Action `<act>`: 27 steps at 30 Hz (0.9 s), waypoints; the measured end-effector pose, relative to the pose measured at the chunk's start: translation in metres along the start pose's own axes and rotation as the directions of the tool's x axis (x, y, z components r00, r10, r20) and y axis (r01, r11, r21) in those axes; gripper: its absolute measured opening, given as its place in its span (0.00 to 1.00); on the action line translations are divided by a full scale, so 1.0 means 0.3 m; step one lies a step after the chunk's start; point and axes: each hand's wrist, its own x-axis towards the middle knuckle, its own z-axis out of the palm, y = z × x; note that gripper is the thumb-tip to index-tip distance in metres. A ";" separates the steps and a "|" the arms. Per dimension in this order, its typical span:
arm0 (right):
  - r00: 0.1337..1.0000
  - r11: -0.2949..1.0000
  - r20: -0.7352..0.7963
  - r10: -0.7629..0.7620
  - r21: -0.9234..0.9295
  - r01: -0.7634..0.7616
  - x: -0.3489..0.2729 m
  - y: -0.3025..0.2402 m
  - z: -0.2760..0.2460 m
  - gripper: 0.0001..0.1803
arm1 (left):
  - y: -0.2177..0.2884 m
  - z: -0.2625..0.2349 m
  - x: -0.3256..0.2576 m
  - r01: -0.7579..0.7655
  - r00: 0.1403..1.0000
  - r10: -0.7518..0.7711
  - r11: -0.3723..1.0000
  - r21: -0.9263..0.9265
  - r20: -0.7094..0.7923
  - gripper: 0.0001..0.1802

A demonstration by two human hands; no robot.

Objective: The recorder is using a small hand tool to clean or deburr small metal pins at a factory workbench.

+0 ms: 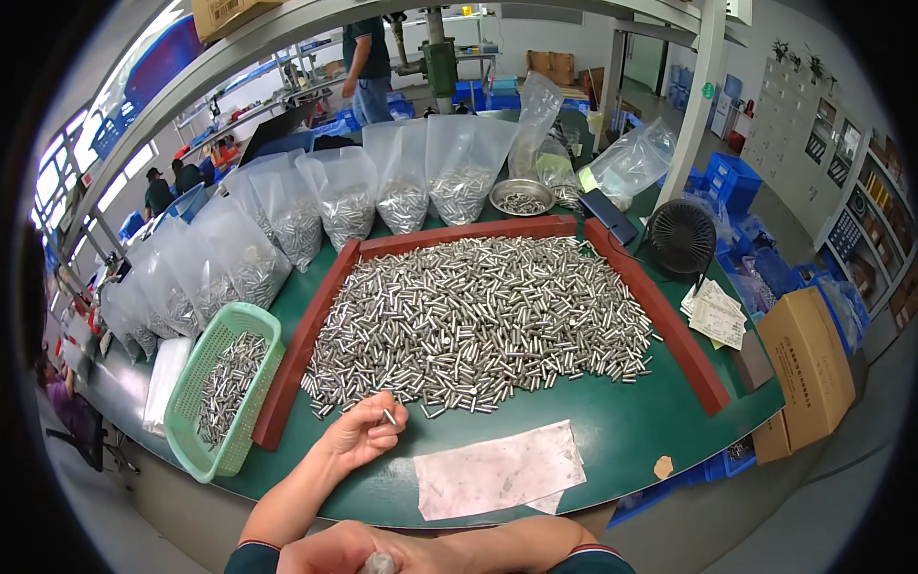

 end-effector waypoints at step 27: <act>0.495 0.595 -0.440 -0.749 -0.775 0.211 -0.191 0.167 -0.276 0.08 | 0.030 0.011 0.014 -0.030 0.981 0.054 0.991 0.131 -0.184 0.17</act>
